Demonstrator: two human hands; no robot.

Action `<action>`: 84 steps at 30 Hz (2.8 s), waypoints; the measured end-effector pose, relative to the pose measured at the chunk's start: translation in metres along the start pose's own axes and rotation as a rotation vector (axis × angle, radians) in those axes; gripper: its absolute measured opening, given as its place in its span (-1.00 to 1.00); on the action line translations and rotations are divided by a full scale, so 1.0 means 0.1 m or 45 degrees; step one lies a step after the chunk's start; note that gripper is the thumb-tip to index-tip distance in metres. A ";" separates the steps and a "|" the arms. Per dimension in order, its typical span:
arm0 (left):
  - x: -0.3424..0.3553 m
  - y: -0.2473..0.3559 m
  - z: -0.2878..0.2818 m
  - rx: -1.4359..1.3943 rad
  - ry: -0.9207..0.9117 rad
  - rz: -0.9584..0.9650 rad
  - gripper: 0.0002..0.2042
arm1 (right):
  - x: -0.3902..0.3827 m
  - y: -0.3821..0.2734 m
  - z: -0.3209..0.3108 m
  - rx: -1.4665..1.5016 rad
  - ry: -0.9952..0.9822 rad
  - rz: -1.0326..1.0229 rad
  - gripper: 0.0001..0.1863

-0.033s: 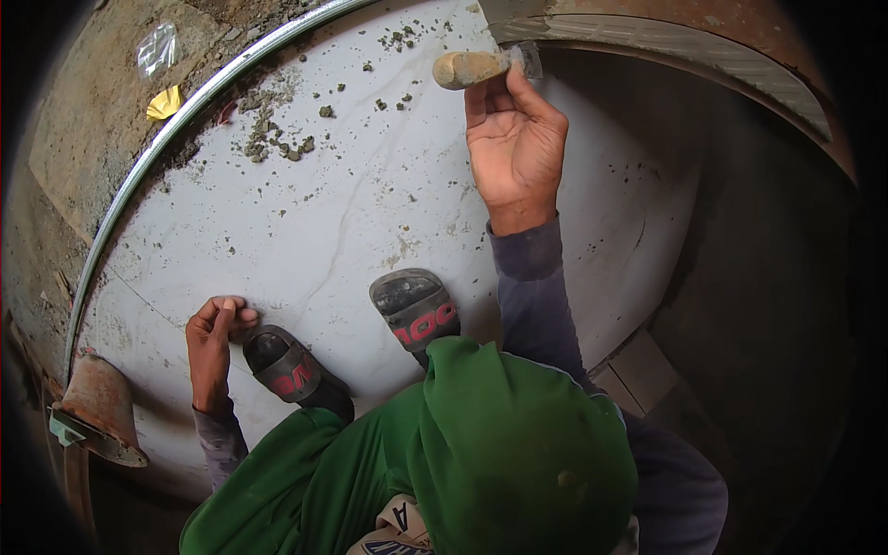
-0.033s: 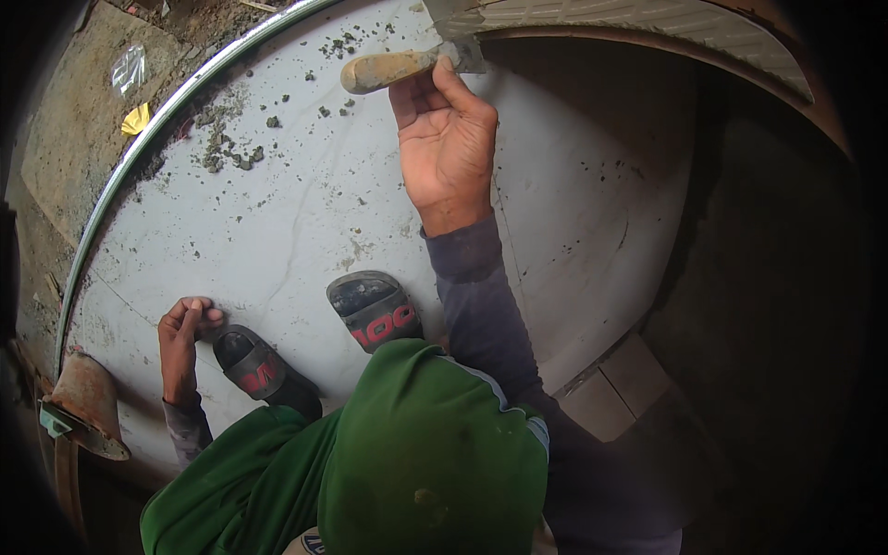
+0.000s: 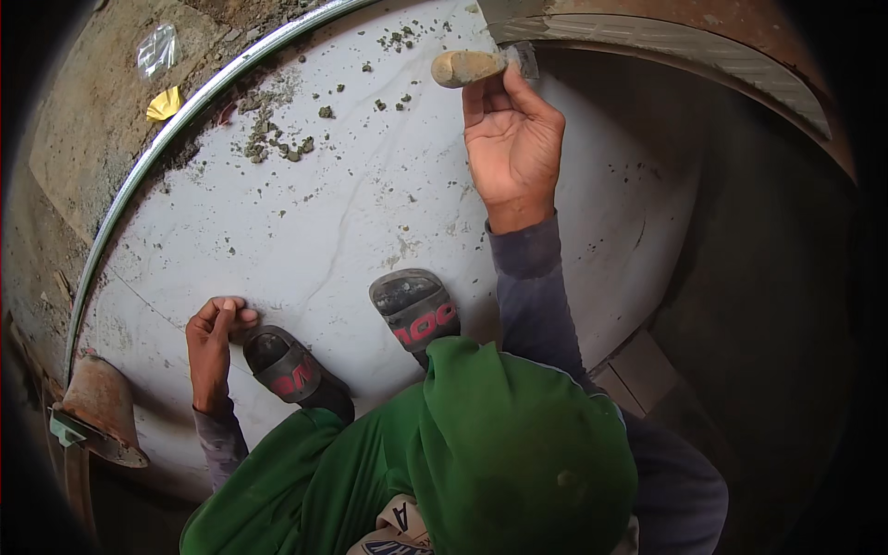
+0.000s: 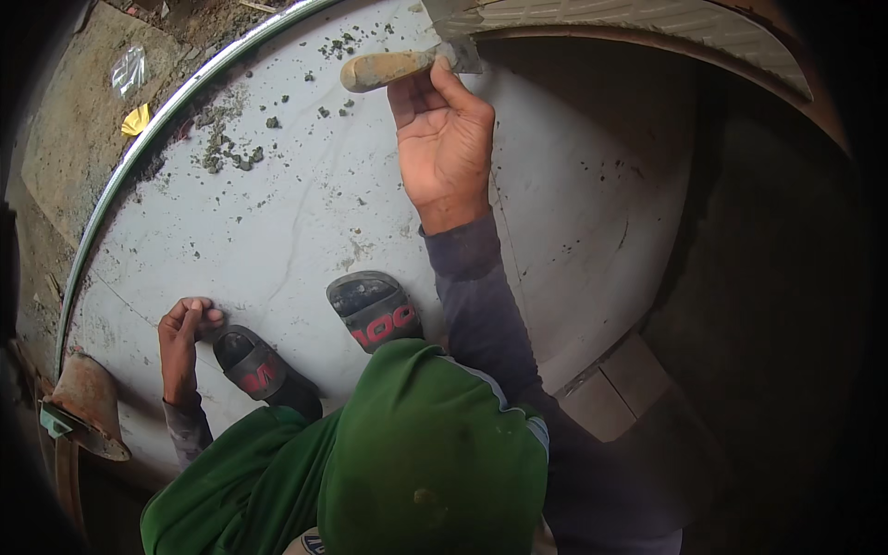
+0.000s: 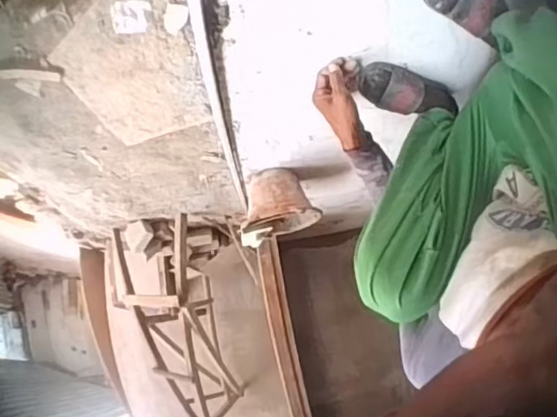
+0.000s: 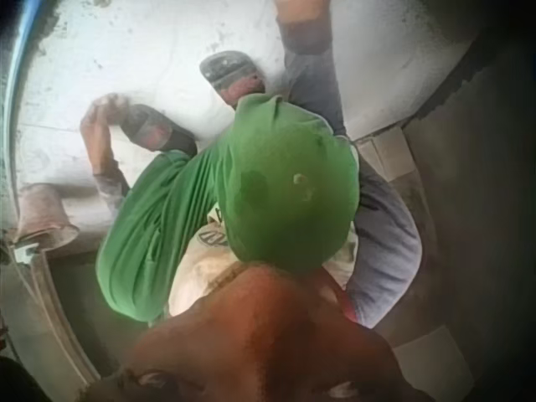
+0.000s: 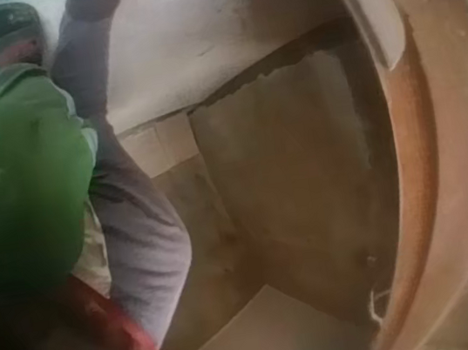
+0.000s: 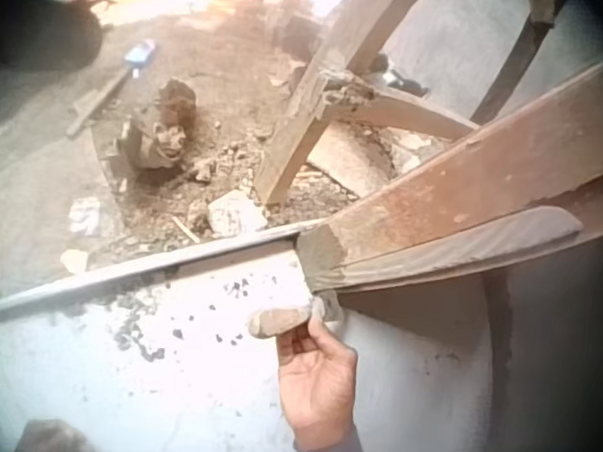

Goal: The person applies mortar from a bucket onto a plastic spreader using a small trowel and then smooths the mortar into a gap along a door frame and wall.

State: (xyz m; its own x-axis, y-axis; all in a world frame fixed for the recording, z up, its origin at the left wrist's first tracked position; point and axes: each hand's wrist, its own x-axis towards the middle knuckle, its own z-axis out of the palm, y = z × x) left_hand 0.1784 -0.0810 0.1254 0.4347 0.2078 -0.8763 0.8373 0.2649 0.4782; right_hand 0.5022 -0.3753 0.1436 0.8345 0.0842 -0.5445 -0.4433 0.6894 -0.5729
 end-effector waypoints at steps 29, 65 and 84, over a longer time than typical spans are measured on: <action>-0.09 -0.06 0.12 0.089 0.169 0.015 -0.66 | 0.40 -1.33 -0.87 -0.839 -0.270 0.327 -0.78; -0.32 -0.14 0.14 0.117 0.172 0.019 -0.72 | 0.05 -1.29 -1.04 -0.865 -0.318 0.087 -0.76; -0.31 -0.18 0.06 0.166 0.165 0.020 -0.71 | 0.40 -0.92 -0.98 -2.026 -0.340 -1.571 -0.88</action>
State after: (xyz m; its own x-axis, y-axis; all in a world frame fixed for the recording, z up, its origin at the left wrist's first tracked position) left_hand 0.1521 -0.0982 0.1433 0.4089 0.3329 -0.8497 0.8702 0.1384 0.4729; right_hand 0.5443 -0.5061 0.1150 0.8077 0.3441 0.4787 0.5723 -0.6528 -0.4963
